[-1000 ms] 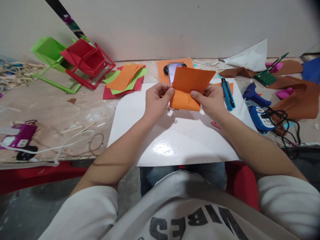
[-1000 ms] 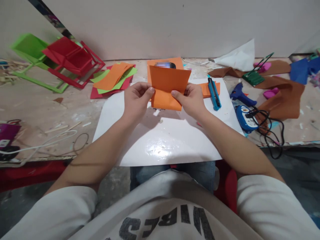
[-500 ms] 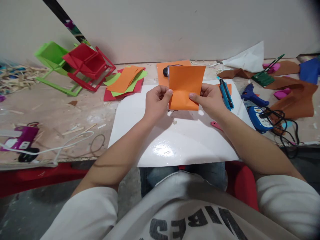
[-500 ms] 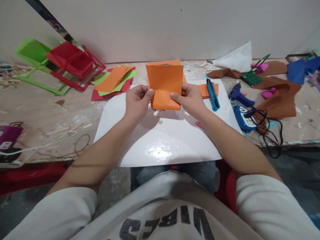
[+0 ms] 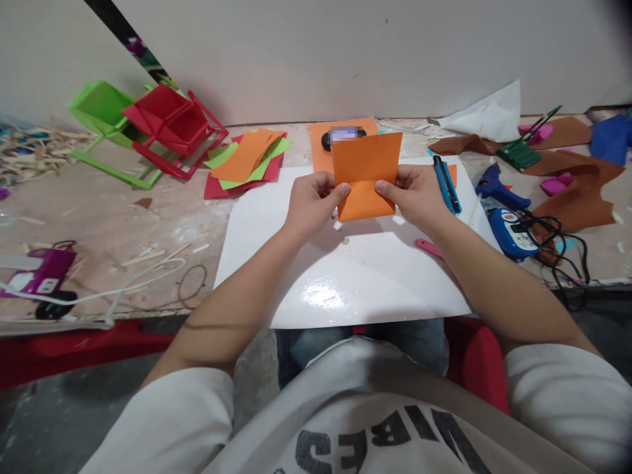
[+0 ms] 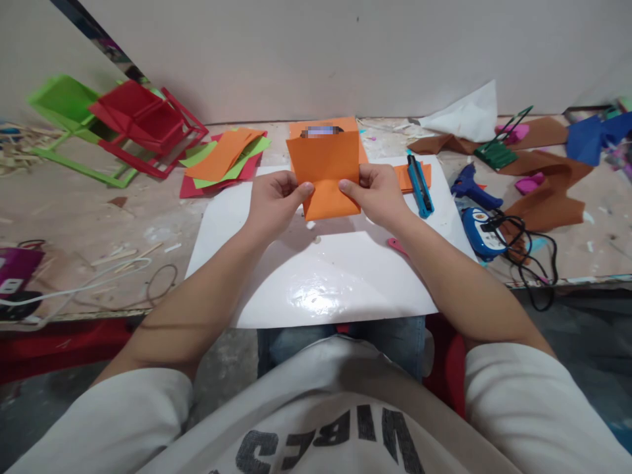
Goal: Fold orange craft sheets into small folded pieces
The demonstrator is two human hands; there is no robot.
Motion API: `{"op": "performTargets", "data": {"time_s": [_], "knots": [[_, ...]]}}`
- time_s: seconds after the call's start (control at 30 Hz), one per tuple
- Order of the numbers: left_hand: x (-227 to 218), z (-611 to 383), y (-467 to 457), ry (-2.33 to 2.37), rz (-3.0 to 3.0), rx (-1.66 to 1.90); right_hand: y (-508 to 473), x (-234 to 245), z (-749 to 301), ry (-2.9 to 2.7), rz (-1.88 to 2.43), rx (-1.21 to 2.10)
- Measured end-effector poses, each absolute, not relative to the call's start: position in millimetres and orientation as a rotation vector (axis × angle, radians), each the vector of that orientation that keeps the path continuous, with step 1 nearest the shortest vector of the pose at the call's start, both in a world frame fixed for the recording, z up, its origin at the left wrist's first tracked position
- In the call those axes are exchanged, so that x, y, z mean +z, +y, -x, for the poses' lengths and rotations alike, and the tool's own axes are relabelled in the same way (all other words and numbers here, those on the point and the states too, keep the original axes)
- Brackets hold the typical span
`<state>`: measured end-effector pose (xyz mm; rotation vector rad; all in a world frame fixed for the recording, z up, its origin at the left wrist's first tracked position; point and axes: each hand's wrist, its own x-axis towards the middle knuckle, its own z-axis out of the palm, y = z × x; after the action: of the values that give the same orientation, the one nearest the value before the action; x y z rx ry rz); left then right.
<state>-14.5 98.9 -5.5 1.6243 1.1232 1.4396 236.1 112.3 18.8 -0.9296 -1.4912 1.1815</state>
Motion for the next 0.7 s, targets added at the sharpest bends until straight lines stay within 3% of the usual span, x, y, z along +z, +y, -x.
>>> {"op": "performTargets", "data": {"time_s": [0.7], "knots": [[11.6, 18.3, 99.3, 0.929, -1.458, 1.416, 126.2, 29.5, -246.2, -1.519, 0.799, 1.179]]}}
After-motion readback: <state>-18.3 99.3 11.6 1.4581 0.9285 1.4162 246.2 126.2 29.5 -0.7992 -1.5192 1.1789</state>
